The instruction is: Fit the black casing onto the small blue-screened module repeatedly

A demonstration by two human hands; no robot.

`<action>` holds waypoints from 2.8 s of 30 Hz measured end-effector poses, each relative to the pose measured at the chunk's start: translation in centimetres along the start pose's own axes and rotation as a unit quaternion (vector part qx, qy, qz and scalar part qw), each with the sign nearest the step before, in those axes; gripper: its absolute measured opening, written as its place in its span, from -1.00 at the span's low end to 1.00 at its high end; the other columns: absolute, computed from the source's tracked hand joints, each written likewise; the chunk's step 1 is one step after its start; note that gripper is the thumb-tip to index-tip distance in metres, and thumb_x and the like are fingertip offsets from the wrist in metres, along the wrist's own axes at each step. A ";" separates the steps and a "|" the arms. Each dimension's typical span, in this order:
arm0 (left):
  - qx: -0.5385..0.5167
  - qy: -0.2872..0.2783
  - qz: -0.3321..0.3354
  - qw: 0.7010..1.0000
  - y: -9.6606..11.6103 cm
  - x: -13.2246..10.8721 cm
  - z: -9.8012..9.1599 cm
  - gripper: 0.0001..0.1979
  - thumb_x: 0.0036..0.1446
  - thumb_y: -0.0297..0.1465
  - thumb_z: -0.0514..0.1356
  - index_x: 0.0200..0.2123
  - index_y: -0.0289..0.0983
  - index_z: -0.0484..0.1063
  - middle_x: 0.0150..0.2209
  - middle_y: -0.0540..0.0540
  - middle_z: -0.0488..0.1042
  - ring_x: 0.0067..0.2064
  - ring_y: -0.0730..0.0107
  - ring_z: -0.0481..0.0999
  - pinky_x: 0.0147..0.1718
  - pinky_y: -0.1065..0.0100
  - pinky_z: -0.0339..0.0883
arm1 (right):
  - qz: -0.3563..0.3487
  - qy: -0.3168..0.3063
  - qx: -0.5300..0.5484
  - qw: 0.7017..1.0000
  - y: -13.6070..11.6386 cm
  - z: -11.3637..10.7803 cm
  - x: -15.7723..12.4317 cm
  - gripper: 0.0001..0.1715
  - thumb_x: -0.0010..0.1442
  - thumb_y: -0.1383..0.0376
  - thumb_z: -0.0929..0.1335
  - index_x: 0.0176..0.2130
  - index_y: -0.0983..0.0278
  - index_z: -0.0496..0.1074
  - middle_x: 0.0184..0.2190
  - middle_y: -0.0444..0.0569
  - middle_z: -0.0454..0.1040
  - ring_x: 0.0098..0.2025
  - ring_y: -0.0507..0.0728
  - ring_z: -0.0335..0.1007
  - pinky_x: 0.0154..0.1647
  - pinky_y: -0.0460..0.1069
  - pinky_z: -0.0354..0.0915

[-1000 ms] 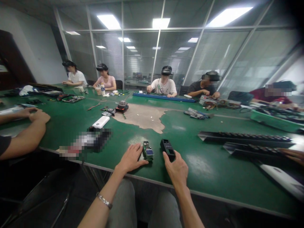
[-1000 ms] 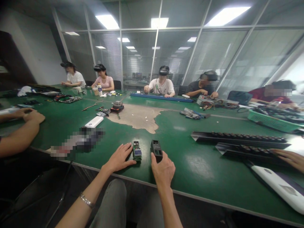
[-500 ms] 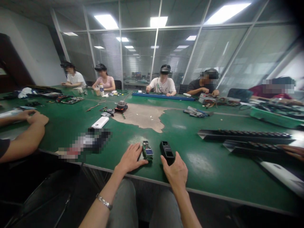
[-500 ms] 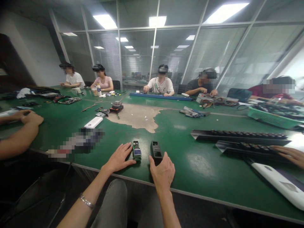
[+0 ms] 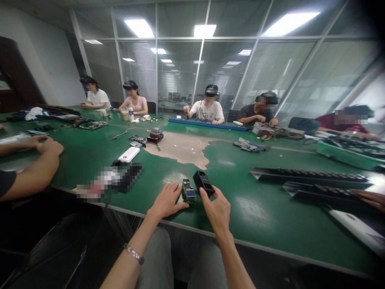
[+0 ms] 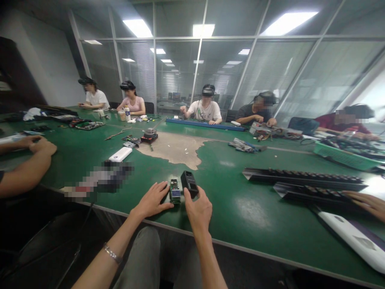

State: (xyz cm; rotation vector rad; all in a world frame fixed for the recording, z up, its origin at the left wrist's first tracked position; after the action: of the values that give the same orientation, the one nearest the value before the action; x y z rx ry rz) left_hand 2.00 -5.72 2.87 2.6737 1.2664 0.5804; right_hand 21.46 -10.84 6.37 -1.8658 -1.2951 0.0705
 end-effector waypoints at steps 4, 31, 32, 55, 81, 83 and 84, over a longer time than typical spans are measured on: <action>-0.002 0.000 -0.002 1.000 -0.1 -0.1 0.0 -0.22 0.12 0.12 0.06 0.27 -0.20 0.07 0.31 -0.24 0.10 0.32 0.05 0.05 0.27 -0.03 -0.10 | -0.029 -0.019 -0.018 0.999 -2.7 0.8 0.0 -0.46 0.16 -0.05 0.27 -0.06 0.26 0.44 -0.25 0.05 0.55 -0.18 0.20 0.47 -0.16 -0.01 0.23; -0.005 -0.021 0.018 1.000 -0.4 0.2 0.5 -0.13 0.05 0.01 0.15 0.32 -0.25 -0.05 0.32 -0.25 0.06 0.34 0.01 0.01 0.28 -0.03 -0.15 | -0.054 -0.093 -0.167 0.980 -2.8 2.7 -3.5 -0.40 0.16 -0.03 0.29 0.04 0.31 0.33 -0.22 0.13 0.53 -0.12 0.25 0.45 -0.09 0.05 0.16; -0.005 -0.028 0.014 0.999 -0.5 0.3 0.6 -0.12 0.04 0.02 0.15 0.32 -0.26 -0.05 0.32 -0.25 0.05 0.34 0.01 0.00 0.28 -0.03 -0.15 | -0.054 -0.088 -0.168 0.980 -2.9 2.7 -3.3 -0.36 0.15 -0.05 0.29 0.06 0.33 0.31 -0.21 0.14 0.53 -0.11 0.26 0.45 -0.09 0.05 0.16; 0.030 -0.032 -0.033 0.999 0.7 0.1 0.9 0.04 0.00 0.29 -0.07 0.32 -0.36 -0.04 0.34 -0.26 0.00 0.36 0.02 -0.06 0.30 0.02 -0.21 | -0.028 0.037 -0.033 0.998 -0.6 -1.8 1.2 -0.37 0.16 -0.09 0.25 0.02 0.28 0.39 -0.18 0.10 0.53 -0.15 0.25 0.46 -0.14 0.04 0.23; 0.036 -0.033 -0.036 0.998 1.0 0.1 0.9 -0.05 0.10 0.24 -0.15 0.33 -0.34 -0.03 0.35 -0.25 -0.03 0.36 0.06 -0.07 0.30 0.01 -0.23 | -0.047 0.044 -0.138 0.988 6.5 0.4 -0.7 -0.06 0.13 -0.14 0.27 0.19 0.53 0.16 0.02 0.33 0.41 0.01 0.33 0.36 0.01 0.11 0.17; 0.036 -0.032 -0.037 0.998 1.0 0.2 0.9 -0.05 0.10 0.24 -0.15 0.33 -0.34 -0.03 0.35 -0.25 -0.02 0.36 0.05 -0.06 0.30 0.01 -0.22 | -0.051 0.049 -0.128 0.989 6.6 0.5 -0.7 -0.02 0.12 -0.16 0.26 0.20 0.55 0.15 0.04 0.35 0.38 0.02 0.33 0.34 0.02 0.10 0.17; 0.036 -0.031 -0.038 0.998 1.0 0.2 0.9 -0.05 0.10 0.24 -0.14 0.33 -0.33 -0.02 0.35 -0.25 -0.02 0.36 0.05 -0.05 0.30 0.01 -0.22 | -0.051 0.049 -0.124 0.990 6.7 0.5 -0.7 -0.03 0.12 -0.16 0.26 0.19 0.54 0.17 0.04 0.34 0.39 0.02 0.33 0.35 0.02 0.10 0.18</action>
State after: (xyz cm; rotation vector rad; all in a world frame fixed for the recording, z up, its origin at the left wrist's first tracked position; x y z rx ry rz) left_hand 3.17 -6.20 2.40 2.6657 1.3901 0.4472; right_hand 25.87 -11.83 1.39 -1.9794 -1.3781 -0.2453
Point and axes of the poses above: each hand's wrist, its own x-axis towards the middle knuckle, its own z-axis out of the palm, y = z × x, the point moved 2 cm from there along x, towards the middle knuckle
